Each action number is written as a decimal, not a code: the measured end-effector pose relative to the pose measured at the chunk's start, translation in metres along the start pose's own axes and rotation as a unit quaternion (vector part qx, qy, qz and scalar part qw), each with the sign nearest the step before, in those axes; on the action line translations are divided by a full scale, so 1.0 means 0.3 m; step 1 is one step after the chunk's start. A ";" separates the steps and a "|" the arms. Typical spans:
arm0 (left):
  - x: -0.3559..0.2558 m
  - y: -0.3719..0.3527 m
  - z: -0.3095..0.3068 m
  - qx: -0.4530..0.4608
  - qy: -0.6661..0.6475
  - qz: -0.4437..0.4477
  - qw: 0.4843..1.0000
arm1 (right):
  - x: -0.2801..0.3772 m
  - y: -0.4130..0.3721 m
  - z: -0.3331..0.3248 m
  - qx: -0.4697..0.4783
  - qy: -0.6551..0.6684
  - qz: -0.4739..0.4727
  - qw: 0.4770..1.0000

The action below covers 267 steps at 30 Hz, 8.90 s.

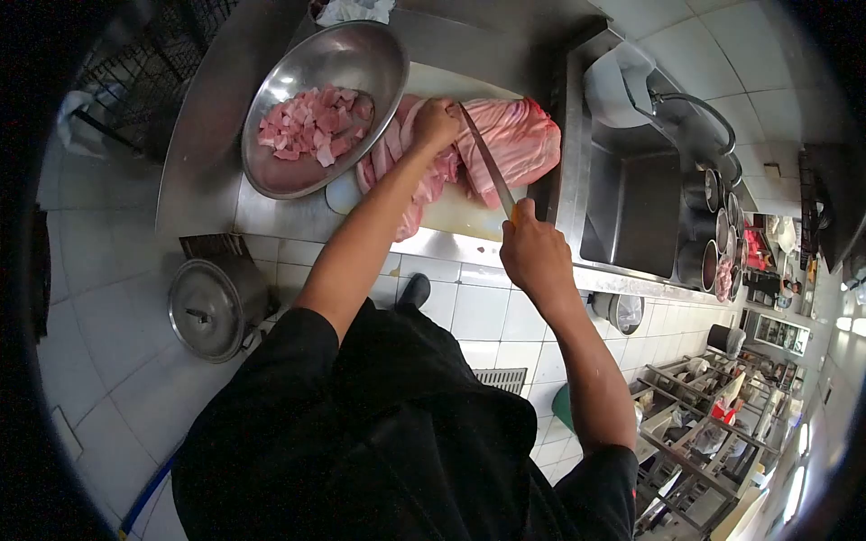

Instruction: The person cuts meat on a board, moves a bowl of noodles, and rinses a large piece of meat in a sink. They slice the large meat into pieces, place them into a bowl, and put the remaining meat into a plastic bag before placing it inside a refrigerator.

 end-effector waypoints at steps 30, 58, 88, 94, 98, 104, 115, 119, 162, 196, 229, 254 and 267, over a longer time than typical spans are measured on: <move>0.009 -0.024 -0.004 -0.023 -0.034 0.045 0.998 | -0.058 0.234 0.149 0.077 -0.057 -0.001 0.995; -0.018 -0.020 -0.047 -0.007 -0.034 0.047 0.998 | 0.035 0.425 0.184 0.029 -0.073 -0.050 0.996; -0.020 -0.039 -0.050 0.003 0.042 0.080 0.996 | -0.165 0.328 0.312 0.032 -0.056 -0.024 0.998; -0.029 -0.051 -0.048 -0.026 0.074 0.082 0.994 | -0.253 0.059 0.255 0.091 -0.074 0.015 0.993; -0.016 -0.052 -0.024 -0.034 0.095 0.109 0.989 | -0.315 -0.082 0.256 0.093 -0.071 0.071 0.991; -0.005 -0.036 -0.020 0.011 0.101 0.102 0.990 | -0.291 0.274 0.368 -0.023 -0.034 -0.065 0.997; -0.141 -0.424 0.025 -0.086 0.033 0.012 0.996 | -0.256 0.250 0.372 0.003 0.062 -0.020 0.998; -0.043 -0.401 0.140 0.028 -0.045 -0.145 0.988 | -0.246 0.205 0.335 -0.033 0.040 -0.054 0.997; 0.031 -0.417 0.070 -0.045 -0.088 -0.097 0.990 | -0.408 -0.002 0.460 0.100 0.044 0.089 0.990; 0.061 -0.528 -0.340 0.024 -0.184 -0.185 0.965 | -0.206 0.010 0.375 -0.001 0.129 0.016 0.991; -0.125 -0.779 -0.375 0.177 -0.119 -0.121 0.969 | -0.136 0.170 0.462 -0.159 0.297 -0.126 0.933; 1.050 0.048 -2.797 -0.423 0.404 -0.204 0.785 | -0.193 0.123 0.234 -0.181 0.417 0.106 0.884; 0.986 0.082 -2.770 -0.305 0.094 -0.051 0.946 | -0.169 0.161 0.281 -0.193 0.441 0.159 0.862</move>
Point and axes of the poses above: each hand's wrist, its own y-axis towards the middle knuckle, its own z-axis out of the palm, x = y × z, the point moved 9 cm from there along y, towards the middle knuckle, and after that the axes turned 3 degrees about x, right-handed, at the moved point
